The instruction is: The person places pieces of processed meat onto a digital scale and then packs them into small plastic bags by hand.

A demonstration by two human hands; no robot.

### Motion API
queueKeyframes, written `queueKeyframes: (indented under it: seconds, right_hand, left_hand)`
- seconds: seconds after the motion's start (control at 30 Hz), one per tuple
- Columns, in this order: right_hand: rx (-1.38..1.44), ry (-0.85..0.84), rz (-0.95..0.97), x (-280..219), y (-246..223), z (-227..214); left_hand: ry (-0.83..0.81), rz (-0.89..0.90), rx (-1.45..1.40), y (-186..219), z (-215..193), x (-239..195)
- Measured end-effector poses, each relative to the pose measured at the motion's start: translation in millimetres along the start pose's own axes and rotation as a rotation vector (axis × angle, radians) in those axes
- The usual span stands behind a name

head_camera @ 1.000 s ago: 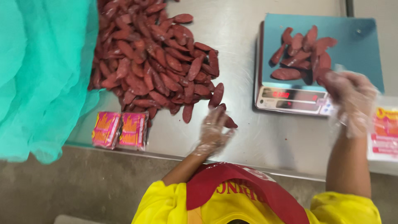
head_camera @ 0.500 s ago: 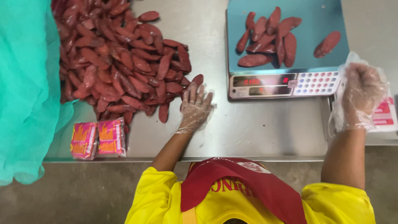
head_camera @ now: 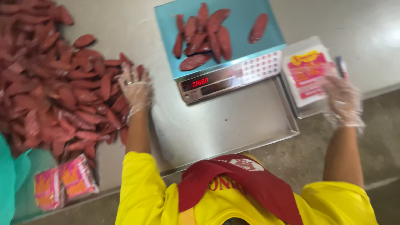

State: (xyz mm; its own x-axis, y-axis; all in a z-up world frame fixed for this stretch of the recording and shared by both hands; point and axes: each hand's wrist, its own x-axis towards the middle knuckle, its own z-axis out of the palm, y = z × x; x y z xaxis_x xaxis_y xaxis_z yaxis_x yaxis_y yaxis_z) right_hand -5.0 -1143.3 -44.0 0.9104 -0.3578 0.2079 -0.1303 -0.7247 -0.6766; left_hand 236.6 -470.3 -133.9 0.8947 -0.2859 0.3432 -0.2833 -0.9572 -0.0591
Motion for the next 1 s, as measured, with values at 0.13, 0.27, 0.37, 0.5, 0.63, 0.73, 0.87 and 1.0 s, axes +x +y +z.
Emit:
queueKeyframes:
  seconds: [0.13,0.27,0.37,0.5,0.63,0.73,0.87,1.0]
  right_hand:
    - [0.736,-0.07,0.361,0.9,-40.7,27.5]
    - [-0.333,-0.174,-0.148,7.7,-41.0,42.1]
    - [-0.167,-0.184,0.046,7.3,-41.8,38.1]
    - [-0.176,-0.256,-0.052,13.9,-47.1,30.0]
    - [-0.632,-0.36,-0.029,24.1,-46.3,53.5]
    - [-0.703,-0.047,-0.284,27.0,-39.3,65.8]
    - [-0.377,-0.065,-0.039,30.6,-44.2,48.7]
    - [-0.418,-0.068,-0.157,-13.5,-90.5,22.2]
  left_hand:
    - [-0.139,-0.068,0.002,21.6,-34.1,5.5]
    - [-0.061,-0.078,-0.128,56.2,-94.9,-4.0]
    - [0.004,-0.154,-0.4,87.1,-130.2,-29.0]
    - [0.014,-0.312,-0.752,123.2,-156.3,-64.5]
    - [-0.094,-0.495,-1.052,163.2,-164.2,-93.7]
    - [-0.265,-0.62,-1.23,190.3,-164.1,-105.1]
    - [-0.544,-0.698,-1.058,209.0,-162.3,-110.3]
    - [-0.768,-0.533,-0.884,229.2,-148.8,-112.5]
